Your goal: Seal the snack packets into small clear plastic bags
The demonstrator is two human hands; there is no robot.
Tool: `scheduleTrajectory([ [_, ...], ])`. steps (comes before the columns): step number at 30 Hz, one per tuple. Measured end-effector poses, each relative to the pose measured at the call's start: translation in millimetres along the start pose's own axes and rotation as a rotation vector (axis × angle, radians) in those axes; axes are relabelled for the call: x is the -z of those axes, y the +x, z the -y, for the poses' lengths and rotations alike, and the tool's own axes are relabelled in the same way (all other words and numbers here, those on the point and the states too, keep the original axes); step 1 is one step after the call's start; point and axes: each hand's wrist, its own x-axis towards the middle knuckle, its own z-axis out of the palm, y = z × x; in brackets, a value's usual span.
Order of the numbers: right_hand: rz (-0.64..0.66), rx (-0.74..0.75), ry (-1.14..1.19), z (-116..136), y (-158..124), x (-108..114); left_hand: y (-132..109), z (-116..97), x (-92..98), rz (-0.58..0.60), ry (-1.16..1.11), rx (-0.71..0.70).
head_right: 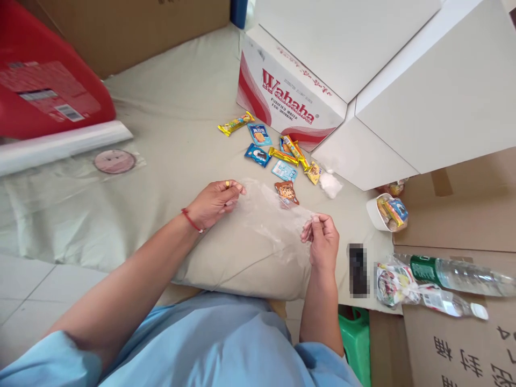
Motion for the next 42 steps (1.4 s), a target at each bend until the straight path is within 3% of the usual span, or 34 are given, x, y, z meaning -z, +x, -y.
scheduleTrajectory([
  [5, 0.054, -0.270, 0.089, 1.2, -5.4, 22.4, -21.2, -27.7, 27.1, 0.085, 0.219, 0.090],
  [7, 0.089, -0.347, 0.095, -7.1, -8.6, 20.8, -22.4, -39.9, 41.3, 0.033, 0.301, 0.067],
  [12, 0.083, -0.364, 0.105, -36.6, -12.2, -10.8, -23.8, -53.6, 60.3, -0.366, 0.442, -0.190],
  [15, 0.007, -0.255, 0.088, -48.3, -14.0, -30.9, -47.9, -49.4, 44.4, -0.634, 0.665, -0.472],
  [17, -0.012, -0.198, 0.070, -52.0, -16.2, -39.4, -71.5, -42.2, 23.5, -0.690, 0.856, -0.663],
  [18, -0.015, -0.177, 0.061, -52.9, -17.4, -42.3, -82.6, -37.0, 12.5, -0.675, 0.944, -0.770],
  [20, -0.016, -0.140, 0.045, -53.6, -19.7, -45.6, -98.1, -22.6, -5.7, -0.406, 1.069, -0.797],
  [22, -0.024, -0.098, 0.023, -53.8, -21.3, -45.9, -102.4, -3.0, -13.3, -0.131, 1.160, -0.717],
  [24, -0.050, -0.055, -0.010, -54.7, -21.8, -42.1, -99.0, 18.9, -8.2, -0.034, 1.285, -0.597],
  [28, -0.110, -0.024, -0.089, -62.3, -21.3, -19.0, -94.2, 50.2, 23.2, -0.091, 1.565, -0.457],
  [31, -0.137, -0.035, -0.200, -68.0, -23.2, 6.1, -100.5, 52.4, 39.3, -0.080, 1.641, -0.438],
  [34, -0.204, 0.058, -0.385, -61.2, -28.2, 21.2, -106.2, 41.8, 36.9, -0.136, 1.635, -0.471],
  [36, -0.207, 0.187, -0.484, -48.9, -32.4, 18.7, -104.4, 33.0, 28.6, -0.184, 1.621, -0.544],
  [39, 0.000, 0.403, -0.568, -31.4, -38.2, -1.8, -90.9, 24.2, 18.5, -0.151, 1.613, -0.635],
  [42, 0.388, 0.575, -0.682, -32.2, -42.0, -23.4, -71.0, 22.4, 23.0, -0.087, 1.652, -0.581],
])
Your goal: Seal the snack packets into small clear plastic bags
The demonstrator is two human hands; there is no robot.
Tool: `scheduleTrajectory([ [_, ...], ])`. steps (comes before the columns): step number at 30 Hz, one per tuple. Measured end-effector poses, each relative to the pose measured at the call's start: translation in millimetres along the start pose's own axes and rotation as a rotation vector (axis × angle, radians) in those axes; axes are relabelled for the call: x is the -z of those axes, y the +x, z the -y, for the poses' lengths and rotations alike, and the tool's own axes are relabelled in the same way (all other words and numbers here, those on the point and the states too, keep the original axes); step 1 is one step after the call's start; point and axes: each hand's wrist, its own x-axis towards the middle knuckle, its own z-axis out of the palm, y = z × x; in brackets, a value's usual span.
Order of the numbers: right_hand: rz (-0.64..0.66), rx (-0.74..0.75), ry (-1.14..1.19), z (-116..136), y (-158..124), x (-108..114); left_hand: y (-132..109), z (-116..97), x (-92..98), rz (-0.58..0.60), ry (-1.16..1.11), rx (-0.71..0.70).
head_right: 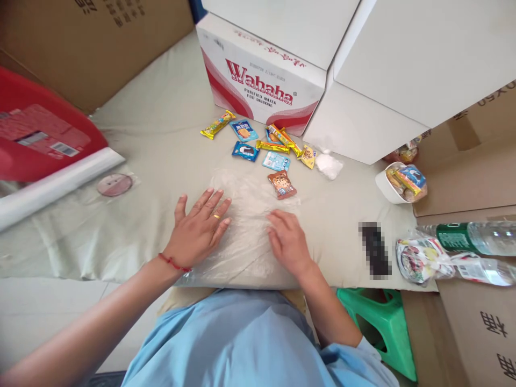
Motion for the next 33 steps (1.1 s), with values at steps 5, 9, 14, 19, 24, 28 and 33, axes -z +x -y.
scheduleTrajectory([
  [5, 0.339, 0.117, -0.153, -28.1, -23.7, -9.9, 7.2, 30.5, -6.8, 0.155, 0.098, 0.042],
  [9, 0.310, 0.052, -0.135, -54.0, -46.2, 21.4, 4.7, 36.9, -4.6, 0.185, 0.147, 0.040],
  [14, 0.215, -0.038, -0.074, -59.8, -10.9, 63.4, 6.0, 33.3, -4.8, 0.236, 0.218, 0.051],
  [19, 0.167, -0.051, -0.247, -68.2, 99.7, 51.0, 7.2, 34.8, -6.0, 0.267, 0.241, 0.059],
  [24, 0.107, -0.145, -0.399, -85.1, 207.1, 10.9, 5.8, 36.9, -7.7, 0.247, 0.248, 0.050],
  [28, -0.060, -0.244, -0.529, -101.2, 253.3, -6.2, 5.7, 36.8, -8.4, 0.244, 0.243, 0.049],
  [33, 0.128, -0.362, -0.605, -119.9, 274.3, -17.6, 6.6, 35.8, -7.6, 0.253, 0.249, 0.050],
])
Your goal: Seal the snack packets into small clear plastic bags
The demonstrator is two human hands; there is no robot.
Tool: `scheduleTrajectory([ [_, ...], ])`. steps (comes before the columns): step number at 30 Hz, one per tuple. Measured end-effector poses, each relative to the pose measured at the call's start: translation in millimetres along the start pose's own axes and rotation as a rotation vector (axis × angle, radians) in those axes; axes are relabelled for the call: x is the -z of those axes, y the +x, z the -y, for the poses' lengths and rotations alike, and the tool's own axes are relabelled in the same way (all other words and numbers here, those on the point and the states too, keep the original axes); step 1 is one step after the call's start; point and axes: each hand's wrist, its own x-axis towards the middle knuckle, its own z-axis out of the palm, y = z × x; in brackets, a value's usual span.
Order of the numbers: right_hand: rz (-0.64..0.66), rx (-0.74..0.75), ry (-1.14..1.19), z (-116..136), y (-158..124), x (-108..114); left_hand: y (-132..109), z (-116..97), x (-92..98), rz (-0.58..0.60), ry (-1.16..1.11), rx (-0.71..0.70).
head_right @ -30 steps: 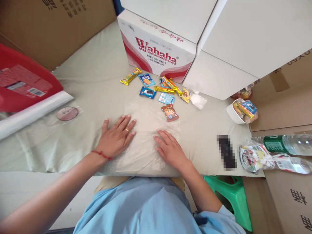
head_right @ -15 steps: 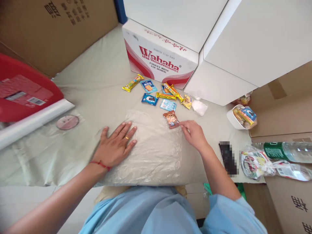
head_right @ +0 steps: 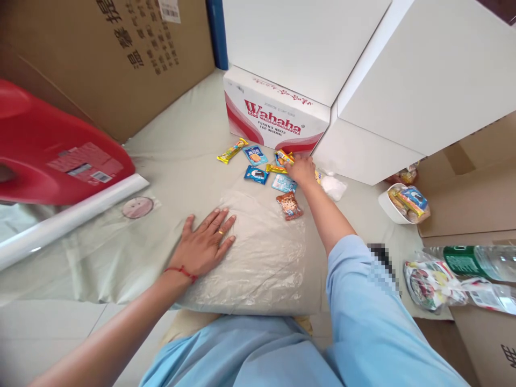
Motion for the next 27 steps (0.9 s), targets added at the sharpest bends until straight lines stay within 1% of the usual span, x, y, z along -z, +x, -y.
scheduleTrajectory([
  [4, 0.010, -0.014, -0.002, -5.6, 5.1, -3.3, -0.5, -0.3, -0.4, -0.014, -0.005, 0.001],
  [6, -0.016, 0.020, 0.012, -9.7, 2.6, -0.4, -0.9, -0.2, -1.3, -0.020, -0.016, 0.000],
  [7, -0.031, 0.077, 0.011, -11.6, -0.1, 1.8, -1.0, 0.0, -1.8, -0.023, -0.021, 0.000],
  [9, -0.034, 0.248, -0.014, -13.9, -7.8, 6.4, -1.1, 0.3, -3.0, -0.029, -0.029, -0.001],
  [11, 0.014, 0.409, -0.067, -13.1, -16.9, 9.9, -1.0, 0.6, -4.0, -0.035, -0.033, 0.002],
  [12, 0.054, 0.451, -0.098, -11.5, -21.2, 11.0, -0.8, 0.7, -4.3, -0.036, -0.032, 0.004],
  [13, 0.095, 0.462, -0.129, -9.1, -24.9, 11.7, -0.7, 0.7, -4.3, -0.036, -0.031, 0.007],
  [16, 0.174, 0.385, -0.213, 0.4, -32.2, 12.8, -0.5, -0.2, -3.2, -0.029, -0.021, 0.013],
  [20, 0.179, 0.275, -0.255, 9.6, -35.3, 17.5, -0.7, -1.9, -0.1, -0.020, -0.002, 0.009],
  [23, 0.191, 0.264, -0.252, 7.4, -37.2, 26.6, -0.7, -2.6, 1.5, -0.012, 0.004, 0.011],
  [25, 0.158, 0.269, -0.181, 3.3, -42.8, 36.0, -0.7, -2.7, 1.7, -0.021, -0.006, 0.012],
  [27, 0.095, 0.282, 0.000, 1.2, -56.4, 47.4, -0.7, -2.8, 1.5, -0.032, -0.023, 0.008],
])
